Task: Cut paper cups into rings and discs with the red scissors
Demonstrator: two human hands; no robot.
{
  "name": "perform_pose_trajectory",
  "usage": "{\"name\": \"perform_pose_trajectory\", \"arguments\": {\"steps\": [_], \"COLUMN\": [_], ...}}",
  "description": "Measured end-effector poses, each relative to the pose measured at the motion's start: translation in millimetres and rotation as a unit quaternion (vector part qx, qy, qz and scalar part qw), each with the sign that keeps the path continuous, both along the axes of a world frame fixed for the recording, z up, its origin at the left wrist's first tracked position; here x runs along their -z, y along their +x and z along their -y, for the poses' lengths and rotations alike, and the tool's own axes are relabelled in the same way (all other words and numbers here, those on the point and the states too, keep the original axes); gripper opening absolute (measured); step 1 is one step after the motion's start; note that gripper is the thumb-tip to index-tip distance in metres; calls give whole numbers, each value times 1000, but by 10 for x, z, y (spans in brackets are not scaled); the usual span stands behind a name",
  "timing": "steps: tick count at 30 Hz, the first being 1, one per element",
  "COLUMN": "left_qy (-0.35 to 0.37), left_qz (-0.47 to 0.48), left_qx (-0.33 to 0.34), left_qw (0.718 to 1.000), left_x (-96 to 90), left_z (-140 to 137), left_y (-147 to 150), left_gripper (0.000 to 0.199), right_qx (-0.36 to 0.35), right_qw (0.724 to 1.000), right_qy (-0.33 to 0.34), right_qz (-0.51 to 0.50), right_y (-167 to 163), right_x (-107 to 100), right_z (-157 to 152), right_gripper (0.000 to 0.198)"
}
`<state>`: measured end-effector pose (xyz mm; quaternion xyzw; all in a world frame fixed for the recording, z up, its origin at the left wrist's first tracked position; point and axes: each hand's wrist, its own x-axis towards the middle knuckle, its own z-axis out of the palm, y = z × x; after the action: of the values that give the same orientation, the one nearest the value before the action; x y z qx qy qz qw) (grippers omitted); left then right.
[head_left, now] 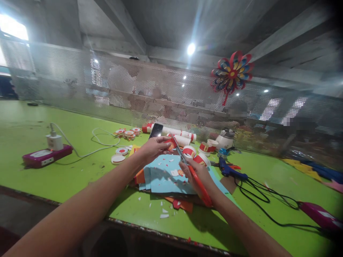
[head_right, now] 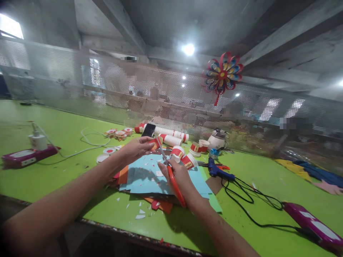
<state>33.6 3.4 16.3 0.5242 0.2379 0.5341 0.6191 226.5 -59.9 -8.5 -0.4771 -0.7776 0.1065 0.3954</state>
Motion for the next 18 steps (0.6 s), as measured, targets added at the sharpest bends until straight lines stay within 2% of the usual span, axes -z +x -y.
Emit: {"name": "perform_pose_trajectory", "arguments": {"steps": [18], "left_qy": [-27], "left_qz": [-3], "left_qx": [17], "left_qw": [999], "left_x": [8], "left_z": [-17], "left_y": [-13], "left_gripper": [18], "right_qx": [17], "right_qw": [1000], "right_qy": [-1], "right_qz": [3], "right_y": [7], "right_x": [21], "right_z": [-24], "right_gripper": [53]}}
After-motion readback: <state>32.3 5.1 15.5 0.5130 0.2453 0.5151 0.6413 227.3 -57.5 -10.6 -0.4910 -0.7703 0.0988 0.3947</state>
